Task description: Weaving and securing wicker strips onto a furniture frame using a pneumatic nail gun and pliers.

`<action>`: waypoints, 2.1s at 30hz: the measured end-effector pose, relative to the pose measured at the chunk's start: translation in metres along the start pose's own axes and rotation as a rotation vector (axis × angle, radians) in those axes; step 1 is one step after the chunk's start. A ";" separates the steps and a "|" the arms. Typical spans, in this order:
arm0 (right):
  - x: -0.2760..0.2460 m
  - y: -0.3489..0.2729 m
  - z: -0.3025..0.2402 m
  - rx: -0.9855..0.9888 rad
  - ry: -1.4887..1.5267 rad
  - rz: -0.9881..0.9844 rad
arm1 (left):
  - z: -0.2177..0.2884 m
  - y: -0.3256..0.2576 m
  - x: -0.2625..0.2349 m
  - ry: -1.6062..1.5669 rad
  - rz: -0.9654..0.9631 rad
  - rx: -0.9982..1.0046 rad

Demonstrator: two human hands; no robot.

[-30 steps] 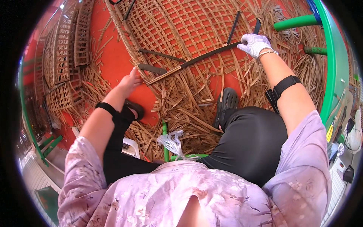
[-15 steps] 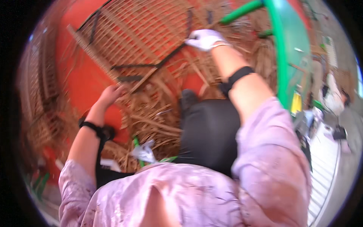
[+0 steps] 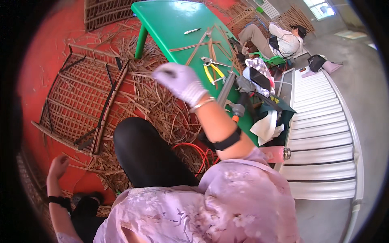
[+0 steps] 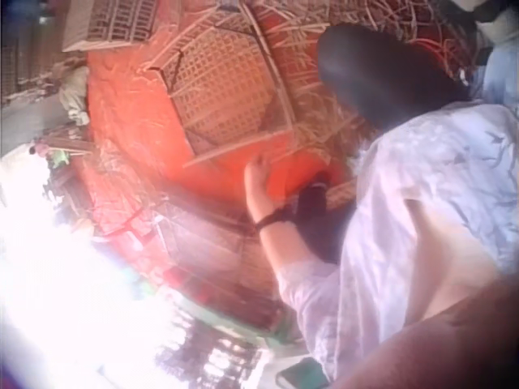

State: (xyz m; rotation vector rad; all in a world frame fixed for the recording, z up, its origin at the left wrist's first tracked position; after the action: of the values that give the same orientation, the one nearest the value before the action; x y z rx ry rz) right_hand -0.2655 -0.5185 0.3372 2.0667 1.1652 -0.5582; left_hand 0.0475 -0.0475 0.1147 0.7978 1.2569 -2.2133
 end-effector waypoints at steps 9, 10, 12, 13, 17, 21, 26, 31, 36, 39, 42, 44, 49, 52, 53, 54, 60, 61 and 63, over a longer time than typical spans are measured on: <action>-0.185 -0.178 0.081 0.908 0.038 0.487 | -0.161 -0.100 -0.168 -0.188 0.401 -0.020; -0.192 -0.197 0.104 0.936 0.021 0.476 | -0.179 -0.118 -0.163 -0.229 0.396 -0.052; -0.202 -0.227 0.135 0.926 0.154 0.665 | -0.186 -0.147 -0.153 -0.267 0.401 -0.088; -0.211 -0.243 0.139 0.923 0.150 0.682 | -0.159 -0.159 -0.136 -0.206 0.330 -0.097; -0.200 -0.250 0.167 1.042 -0.036 0.571 | -0.165 -0.213 -0.112 -0.175 0.244 -0.234; -0.186 -0.222 0.166 1.085 -0.013 0.497 | -0.179 -0.246 -0.104 -0.176 0.261 -0.209; -0.198 -0.211 0.192 1.165 0.150 0.461 | -0.143 -0.278 -0.111 -0.083 0.337 -0.212; -0.184 -0.199 0.172 1.191 0.597 0.625 | -0.131 -0.290 -0.116 -0.107 0.398 -0.197; -0.174 -0.182 0.159 0.907 0.982 0.807 | -0.117 -0.297 -0.123 -0.072 0.354 -0.215; -0.189 -0.189 0.186 0.821 1.002 0.812 | -0.108 -0.290 -0.127 -0.105 0.378 -0.217; -0.186 -0.179 0.152 0.850 0.936 0.820 | -0.100 -0.287 -0.130 -0.064 0.386 -0.220; -0.184 -0.172 0.140 0.800 0.892 0.666 | -0.092 -0.284 -0.129 -0.106 0.353 -0.222; -0.178 -0.152 0.086 0.569 0.372 0.744 | -0.096 -0.230 -0.114 -0.008 0.331 -0.052; -0.181 -0.134 0.031 0.463 0.259 0.782 | -0.028 -0.205 -0.114 0.199 0.228 0.006; -0.176 -0.120 0.019 0.391 0.351 0.759 | -0.017 -0.199 -0.112 0.184 0.217 0.004; -0.168 -0.107 0.006 0.320 0.432 0.749 | -0.017 -0.182 -0.106 0.197 0.211 0.032; -0.113 0.004 -0.066 -0.101 0.360 0.432 | 0.015 -0.138 -0.073 0.193 0.138 -0.037; -0.097 0.023 -0.088 -0.247 0.320 0.367 | 0.017 -0.136 -0.073 0.226 0.124 -0.043; -0.050 0.059 -0.128 -0.368 0.148 0.398 | 0.012 -0.135 -0.078 0.201 0.111 -0.070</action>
State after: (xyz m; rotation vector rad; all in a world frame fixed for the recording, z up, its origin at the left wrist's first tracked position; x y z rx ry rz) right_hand -0.2363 -0.4729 0.4768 1.9622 0.8249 0.0025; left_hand 0.0138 0.0146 0.2544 1.0571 1.3410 -2.0301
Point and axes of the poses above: each hand's wrist, its own y-axis towards the middle knuckle, its own x-axis out of the palm, z = x × y, the point moved 2 cm from there along y, towards the middle knuckle, and after that the axes turned 15 degrees about -x, right-handed, at the moved point
